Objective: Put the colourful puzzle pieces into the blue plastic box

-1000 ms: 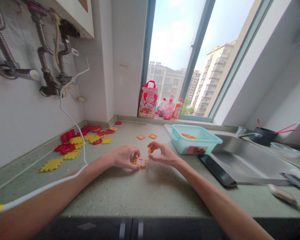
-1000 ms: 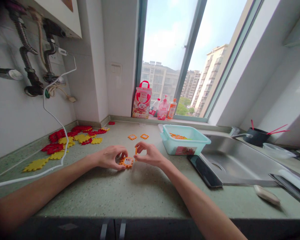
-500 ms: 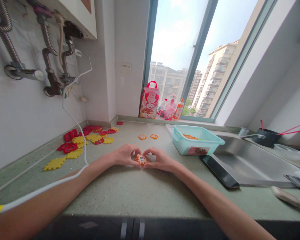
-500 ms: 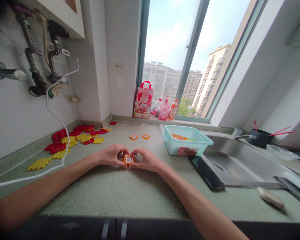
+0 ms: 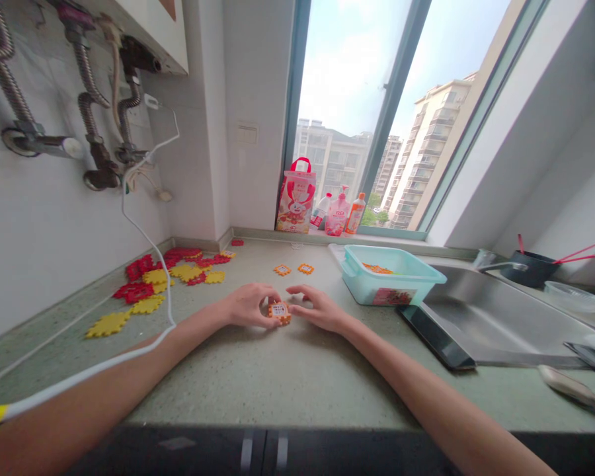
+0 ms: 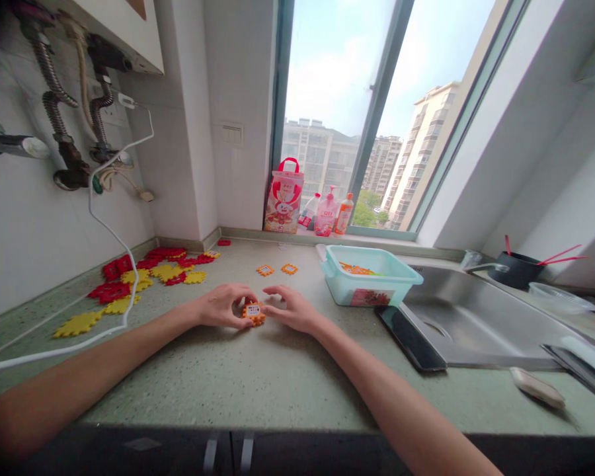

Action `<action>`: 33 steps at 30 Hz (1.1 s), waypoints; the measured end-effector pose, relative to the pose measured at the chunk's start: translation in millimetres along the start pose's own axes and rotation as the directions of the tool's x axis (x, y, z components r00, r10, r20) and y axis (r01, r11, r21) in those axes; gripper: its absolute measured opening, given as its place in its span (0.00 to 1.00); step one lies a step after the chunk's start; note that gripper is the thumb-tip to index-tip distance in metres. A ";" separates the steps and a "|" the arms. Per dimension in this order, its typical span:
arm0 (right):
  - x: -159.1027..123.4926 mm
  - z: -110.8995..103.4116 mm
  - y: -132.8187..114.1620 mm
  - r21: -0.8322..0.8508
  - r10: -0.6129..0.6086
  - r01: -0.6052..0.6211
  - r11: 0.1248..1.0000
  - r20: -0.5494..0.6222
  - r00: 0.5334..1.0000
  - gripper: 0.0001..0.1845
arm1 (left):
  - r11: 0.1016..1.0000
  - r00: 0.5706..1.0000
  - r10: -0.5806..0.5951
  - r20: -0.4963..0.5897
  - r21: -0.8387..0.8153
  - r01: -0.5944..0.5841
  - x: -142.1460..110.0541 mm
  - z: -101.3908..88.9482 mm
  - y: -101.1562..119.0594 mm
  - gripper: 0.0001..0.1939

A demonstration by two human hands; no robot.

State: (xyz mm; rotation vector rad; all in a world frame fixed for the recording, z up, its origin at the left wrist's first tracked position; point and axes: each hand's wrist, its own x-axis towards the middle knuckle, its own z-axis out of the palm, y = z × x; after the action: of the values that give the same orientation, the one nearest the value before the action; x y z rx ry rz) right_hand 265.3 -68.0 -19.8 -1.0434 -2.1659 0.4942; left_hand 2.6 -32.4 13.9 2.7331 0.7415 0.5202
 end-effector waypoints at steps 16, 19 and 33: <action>65.2 -10.1 64.7 -0.396 0.256 -0.327 0.858 -0.222 0.941 0.15 | 0.998 0.998 -0.062 0.006 0.024 0.061 -3.0 -6.4 -9.5 0.21; 54.1 -10.4 57.8 -0.373 0.236 -0.302 0.877 -0.213 0.948 0.13 | 0.997 0.997 -0.073 -0.007 0.023 0.073 -3.2 -6.8 -12.2 0.20; 23.2 1.7 -36.5 -0.244 -0.288 0.249 0.937 -0.143 0.947 0.17 | 0.997 0.997 -0.069 -0.023 -0.016 0.069 -1.1 -3.5 -19.5 0.21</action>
State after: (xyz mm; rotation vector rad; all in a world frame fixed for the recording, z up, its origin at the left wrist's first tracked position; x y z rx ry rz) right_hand 234.0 -71.9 9.7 -0.8488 -2.1925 0.0277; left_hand -8.1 -16.1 10.2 2.6806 0.8312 0.5413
